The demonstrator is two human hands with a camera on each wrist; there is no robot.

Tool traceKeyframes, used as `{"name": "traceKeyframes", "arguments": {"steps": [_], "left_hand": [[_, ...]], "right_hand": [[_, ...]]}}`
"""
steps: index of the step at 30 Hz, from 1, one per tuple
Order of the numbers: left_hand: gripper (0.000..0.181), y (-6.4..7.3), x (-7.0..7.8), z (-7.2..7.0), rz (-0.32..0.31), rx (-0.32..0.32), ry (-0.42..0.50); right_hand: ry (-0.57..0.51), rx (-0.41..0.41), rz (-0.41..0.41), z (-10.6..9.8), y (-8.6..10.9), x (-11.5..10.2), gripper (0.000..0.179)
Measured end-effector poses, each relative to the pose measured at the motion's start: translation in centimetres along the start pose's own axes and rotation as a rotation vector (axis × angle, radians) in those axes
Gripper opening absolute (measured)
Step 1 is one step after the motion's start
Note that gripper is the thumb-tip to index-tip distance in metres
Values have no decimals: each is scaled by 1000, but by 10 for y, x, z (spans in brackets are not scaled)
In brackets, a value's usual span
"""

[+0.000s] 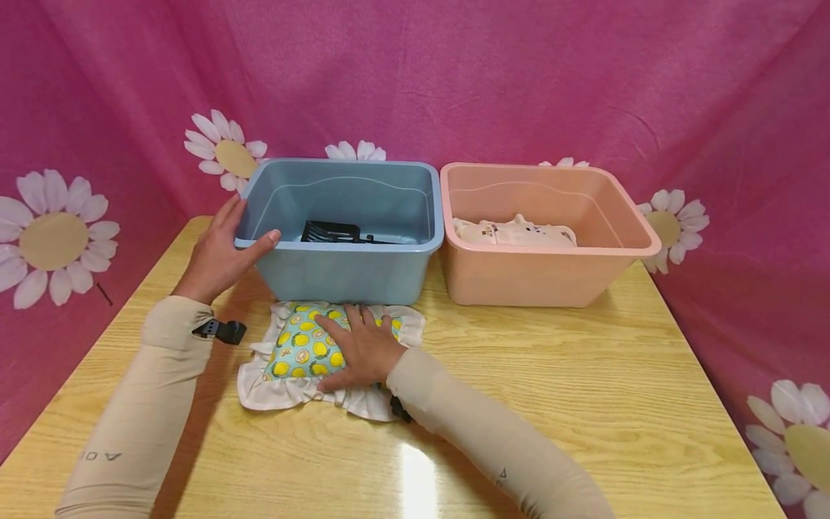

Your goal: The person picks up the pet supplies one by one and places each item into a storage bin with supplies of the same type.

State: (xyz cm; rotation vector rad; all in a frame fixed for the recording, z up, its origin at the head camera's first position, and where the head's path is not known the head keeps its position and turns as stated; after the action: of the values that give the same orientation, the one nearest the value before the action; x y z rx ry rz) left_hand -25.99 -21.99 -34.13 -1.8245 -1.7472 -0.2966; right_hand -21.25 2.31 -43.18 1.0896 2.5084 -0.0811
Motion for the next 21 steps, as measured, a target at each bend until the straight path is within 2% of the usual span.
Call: {"name": "traceKeyframes", "arguments": {"steps": [21], "left_hand": [[96,1,1,-1,-24,8,4]], "right_hand": [[44,45,34,-1,0,-5,88]]}}
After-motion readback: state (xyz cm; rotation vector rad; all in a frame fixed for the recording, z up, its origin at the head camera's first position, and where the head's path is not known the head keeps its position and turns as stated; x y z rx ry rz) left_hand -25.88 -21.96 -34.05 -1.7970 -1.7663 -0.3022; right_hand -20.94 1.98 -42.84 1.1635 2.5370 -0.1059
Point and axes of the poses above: each hand's wrist, its own y-axis away from the middle knuckle, its own z-axis out of the palm, x = y × z, the point moved 2 cm from there along -y, towards the middle knuckle, and after that the axes turned 10 degrees about -y, right-handed, at the moved point
